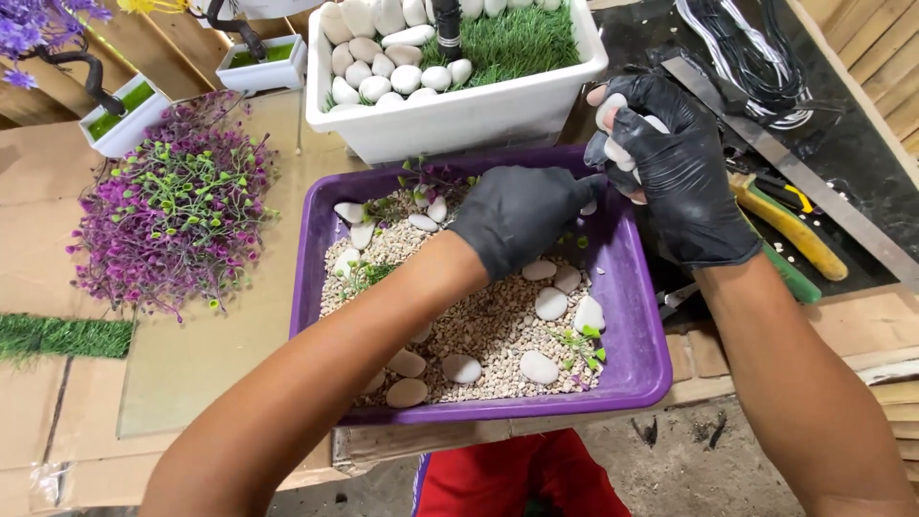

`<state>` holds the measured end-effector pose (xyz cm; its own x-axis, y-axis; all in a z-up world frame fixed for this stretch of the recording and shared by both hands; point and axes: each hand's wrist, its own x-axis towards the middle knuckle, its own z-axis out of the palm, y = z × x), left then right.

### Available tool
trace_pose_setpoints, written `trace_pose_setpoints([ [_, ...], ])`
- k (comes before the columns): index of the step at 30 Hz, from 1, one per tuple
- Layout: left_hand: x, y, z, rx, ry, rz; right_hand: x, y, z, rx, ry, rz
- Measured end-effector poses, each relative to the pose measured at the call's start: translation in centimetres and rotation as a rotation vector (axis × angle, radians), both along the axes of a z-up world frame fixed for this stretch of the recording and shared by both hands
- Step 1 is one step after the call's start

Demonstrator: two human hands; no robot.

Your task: The person arranges white stones and small green plants in a purple tray and a white rectangular pot containing a bonsai tree. They carefully place the stones around the base of the tree and among the plants, adjusting their positions by hand.

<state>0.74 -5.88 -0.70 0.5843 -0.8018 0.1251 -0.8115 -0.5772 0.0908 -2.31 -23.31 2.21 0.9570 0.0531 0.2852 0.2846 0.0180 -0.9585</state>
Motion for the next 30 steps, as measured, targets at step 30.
trace_pose_setpoints([
  [30, 2.0, 3.6, -1.1, 0.122, -0.162, 0.234, -0.8, 0.5, 0.5, 0.045, -0.002, 0.021],
])
